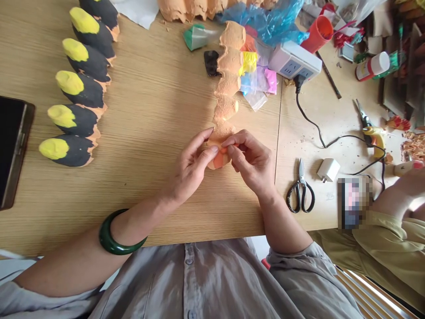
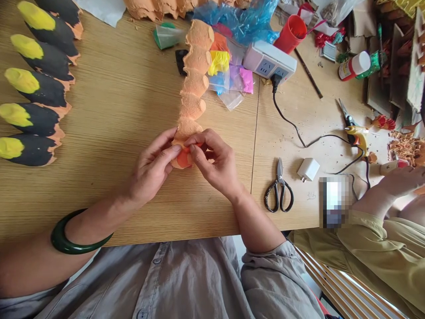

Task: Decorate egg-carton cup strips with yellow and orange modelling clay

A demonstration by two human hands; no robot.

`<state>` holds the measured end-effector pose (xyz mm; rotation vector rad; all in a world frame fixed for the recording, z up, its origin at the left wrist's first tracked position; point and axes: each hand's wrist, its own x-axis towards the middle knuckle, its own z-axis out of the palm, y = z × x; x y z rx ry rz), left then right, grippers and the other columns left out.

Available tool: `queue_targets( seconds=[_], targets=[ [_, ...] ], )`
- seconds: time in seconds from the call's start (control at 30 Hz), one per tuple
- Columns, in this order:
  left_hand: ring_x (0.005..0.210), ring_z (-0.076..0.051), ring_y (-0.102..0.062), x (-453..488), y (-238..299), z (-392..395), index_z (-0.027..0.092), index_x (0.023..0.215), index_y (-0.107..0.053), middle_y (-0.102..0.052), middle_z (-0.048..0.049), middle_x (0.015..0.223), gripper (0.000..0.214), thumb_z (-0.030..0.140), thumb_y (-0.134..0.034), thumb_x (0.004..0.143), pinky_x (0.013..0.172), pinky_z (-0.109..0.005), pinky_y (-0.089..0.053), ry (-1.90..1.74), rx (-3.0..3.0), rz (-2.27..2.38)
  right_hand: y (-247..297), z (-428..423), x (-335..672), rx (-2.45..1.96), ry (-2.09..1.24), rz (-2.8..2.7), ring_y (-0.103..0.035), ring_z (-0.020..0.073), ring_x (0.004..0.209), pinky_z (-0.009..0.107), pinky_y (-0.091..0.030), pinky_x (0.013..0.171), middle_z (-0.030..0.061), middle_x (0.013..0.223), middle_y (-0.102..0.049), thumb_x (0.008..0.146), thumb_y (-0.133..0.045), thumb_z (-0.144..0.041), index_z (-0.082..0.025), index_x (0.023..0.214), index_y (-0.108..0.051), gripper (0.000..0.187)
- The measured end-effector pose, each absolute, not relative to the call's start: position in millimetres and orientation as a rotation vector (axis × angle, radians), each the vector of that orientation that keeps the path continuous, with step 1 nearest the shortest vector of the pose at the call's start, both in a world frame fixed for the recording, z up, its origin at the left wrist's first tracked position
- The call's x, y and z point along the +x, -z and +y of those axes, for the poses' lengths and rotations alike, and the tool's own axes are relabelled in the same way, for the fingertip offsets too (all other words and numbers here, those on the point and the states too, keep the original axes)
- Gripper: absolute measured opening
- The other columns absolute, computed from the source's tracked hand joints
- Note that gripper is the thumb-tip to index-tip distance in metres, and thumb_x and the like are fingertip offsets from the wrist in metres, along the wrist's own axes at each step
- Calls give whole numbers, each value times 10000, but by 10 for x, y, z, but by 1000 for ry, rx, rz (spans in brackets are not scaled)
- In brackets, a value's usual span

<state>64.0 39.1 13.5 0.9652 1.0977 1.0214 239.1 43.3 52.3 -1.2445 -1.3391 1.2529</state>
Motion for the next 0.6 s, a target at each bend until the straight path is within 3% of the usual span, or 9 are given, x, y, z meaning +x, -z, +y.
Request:
queue_targets(
  seconds=[0.17, 0.4, 0.6],
  targets=[
    [1217, -291, -821, 626, -161, 395, 268, 1462, -701, -850, -53, 1185, 509, 536, -792, 1039, 1158, -459, -670, -988, 921, 1036, -497, 445, 2392, -1198, -1199, -1415, -600, 105, 699, 254, -533, 597, 21, 933, -684, 1091, -767, -385, -232, 981, -790, 190],
    [1033, -237, -814, 635, -192, 411, 234, 1291, -734, -833, -55, 1116, 475, 595, -876, 1016, 896, -333, -690, -1045, 985, 970, -421, 442, 2399, -1190, -1195, -1451, -723, 140, 812, 268, -597, 644, 46, 1017, -723, 1086, -785, -581, -232, 1041, -780, 351],
    [1020, -216, -813, 648, -161, 424, 235, 1289, -756, -832, -67, 1210, 403, 519, -881, 1033, 910, -320, -676, -1055, 886, 861, -342, 464, 2411, -1113, -1191, -1437, -699, 109, 725, 254, -628, 611, 34, 1037, -720, 1107, -774, -418, -233, 1165, -797, 195]
  ],
)
